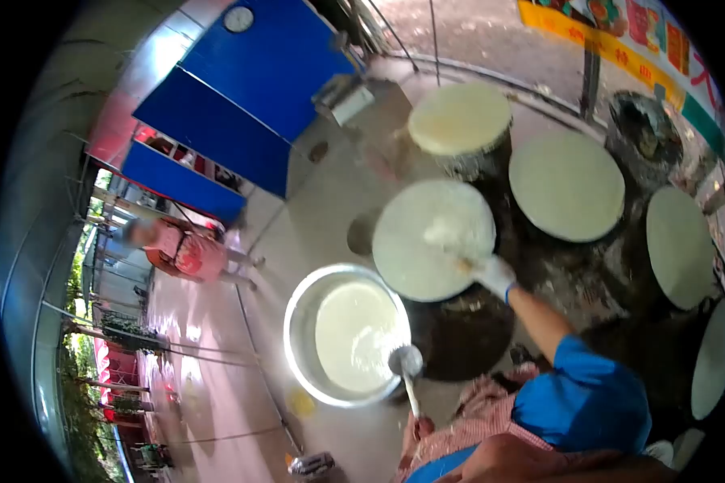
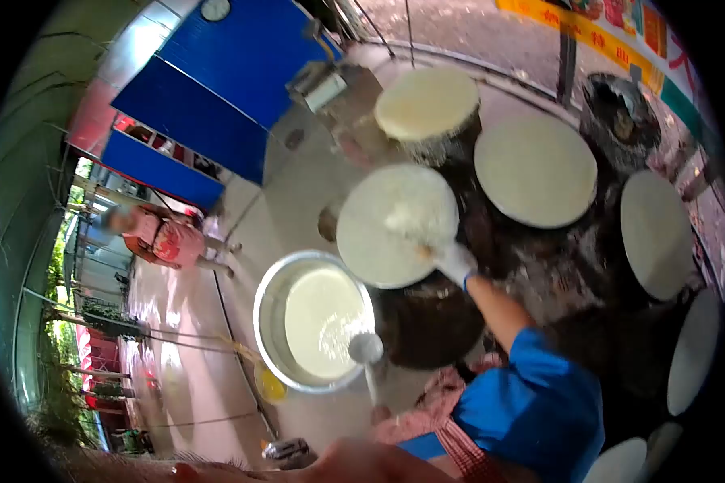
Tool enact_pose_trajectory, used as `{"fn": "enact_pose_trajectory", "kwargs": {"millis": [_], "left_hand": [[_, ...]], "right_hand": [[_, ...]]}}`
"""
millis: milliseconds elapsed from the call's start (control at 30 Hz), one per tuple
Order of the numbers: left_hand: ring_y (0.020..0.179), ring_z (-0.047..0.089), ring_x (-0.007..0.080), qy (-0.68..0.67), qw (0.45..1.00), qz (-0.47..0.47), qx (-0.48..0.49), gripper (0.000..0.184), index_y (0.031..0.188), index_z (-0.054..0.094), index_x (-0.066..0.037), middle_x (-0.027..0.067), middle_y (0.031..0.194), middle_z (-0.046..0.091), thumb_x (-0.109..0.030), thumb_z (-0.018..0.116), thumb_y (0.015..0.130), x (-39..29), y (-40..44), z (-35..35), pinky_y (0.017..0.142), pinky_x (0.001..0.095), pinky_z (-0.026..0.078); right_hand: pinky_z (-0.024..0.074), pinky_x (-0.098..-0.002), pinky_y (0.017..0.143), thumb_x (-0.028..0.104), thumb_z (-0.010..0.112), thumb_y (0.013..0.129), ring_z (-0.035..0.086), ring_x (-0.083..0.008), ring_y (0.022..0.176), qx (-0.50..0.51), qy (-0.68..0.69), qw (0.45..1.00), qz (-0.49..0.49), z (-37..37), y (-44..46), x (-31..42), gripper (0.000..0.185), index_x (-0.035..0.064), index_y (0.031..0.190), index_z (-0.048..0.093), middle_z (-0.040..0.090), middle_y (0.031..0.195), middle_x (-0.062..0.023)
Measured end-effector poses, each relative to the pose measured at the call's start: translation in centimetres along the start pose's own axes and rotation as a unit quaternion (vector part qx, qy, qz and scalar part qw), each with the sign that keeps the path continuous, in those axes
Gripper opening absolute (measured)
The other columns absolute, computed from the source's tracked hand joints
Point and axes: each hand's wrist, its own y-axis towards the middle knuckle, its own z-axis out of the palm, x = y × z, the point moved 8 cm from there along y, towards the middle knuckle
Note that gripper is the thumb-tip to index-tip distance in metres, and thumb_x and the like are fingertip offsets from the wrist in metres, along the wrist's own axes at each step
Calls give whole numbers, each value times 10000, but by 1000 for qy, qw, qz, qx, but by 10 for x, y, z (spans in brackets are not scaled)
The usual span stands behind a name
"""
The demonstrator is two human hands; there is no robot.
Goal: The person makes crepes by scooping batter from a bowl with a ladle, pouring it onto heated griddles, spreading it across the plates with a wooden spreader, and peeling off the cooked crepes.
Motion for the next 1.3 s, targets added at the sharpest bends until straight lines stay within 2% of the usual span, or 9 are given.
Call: {"fn": "enact_pose_trajectory", "kwargs": {"millis": [100,233,267,433,633,967,1000,1067,1300], "left_hand": [[444,271,77,70,997,30,-5,277,726,378,-113,-26,597,319,-240,454,960,-12,-43,-25,385,243,235],[435,264,75,-174,984,23,-38,329,674,364,-110,-27,577,316,-249,448,961,-23,-53,-14,378,242,242],[446,288,79,-255,961,-61,88,343,651,354,-108,-22,562,314,-236,447,955,-20,-42,-17,384,241,264],[455,334,85,-203,977,-46,-44,309,659,367,-100,-19,559,326,-230,530,887,-30,-45,-38,414,215,314],[439,340,90,-269,952,-118,86,279,660,377,-104,-17,558,344,-203,522,877,-57,5,-44,403,211,328],[362,296,84,-128,985,-39,-113,354,572,303,-158,-32,491,316,-177,480,878,-132,91,84,314,218,269],[478,398,82,-47,998,25,34,264,692,403,-124,-17,590,401,-230,481,920,-148,110,96,418,204,358],[420,340,85,153,980,101,-81,277,681,397,-130,-36,543,326,-246,474,921,-160,127,125,361,223,304],[449,346,103,118,991,65,-7,271,694,390,-93,-6,559,351,-221,507,903,-107,228,174,384,227,303]], "right_hand": [[482,-327,590,256,653,771,614,-156,630,-67,302,945,105,-85,-24,3,247,12,782,689,681,724,-88],[381,-279,447,203,708,735,480,-108,485,-42,431,886,164,23,-72,-43,237,15,879,711,587,613,-14],[415,-286,483,218,711,739,522,-123,522,-15,377,912,163,29,-83,-34,263,17,908,710,616,641,-33],[488,-319,800,307,656,791,669,-217,858,-32,173,982,72,-55,-43,-20,366,54,1056,673,692,966,-129],[486,-461,598,398,534,847,617,-332,634,-62,-293,945,-130,-62,28,27,243,199,876,671,623,674,-139],[470,-461,578,424,543,845,599,-344,645,-17,-324,937,-133,-86,-39,24,253,210,904,664,606,692,-145],[470,-466,578,418,540,849,599,-344,644,-30,-313,942,-118,-97,-44,20,249,210,909,664,606,695,-147],[469,-477,572,403,537,855,599,-341,633,-107,-291,948,-76,-116,-49,-7,241,204,909,662,604,693,-146],[471,-511,625,428,540,846,612,-362,707,-92,-247,962,-67,-21,-133,5,273,265,1025,666,630,779,-165]]}}
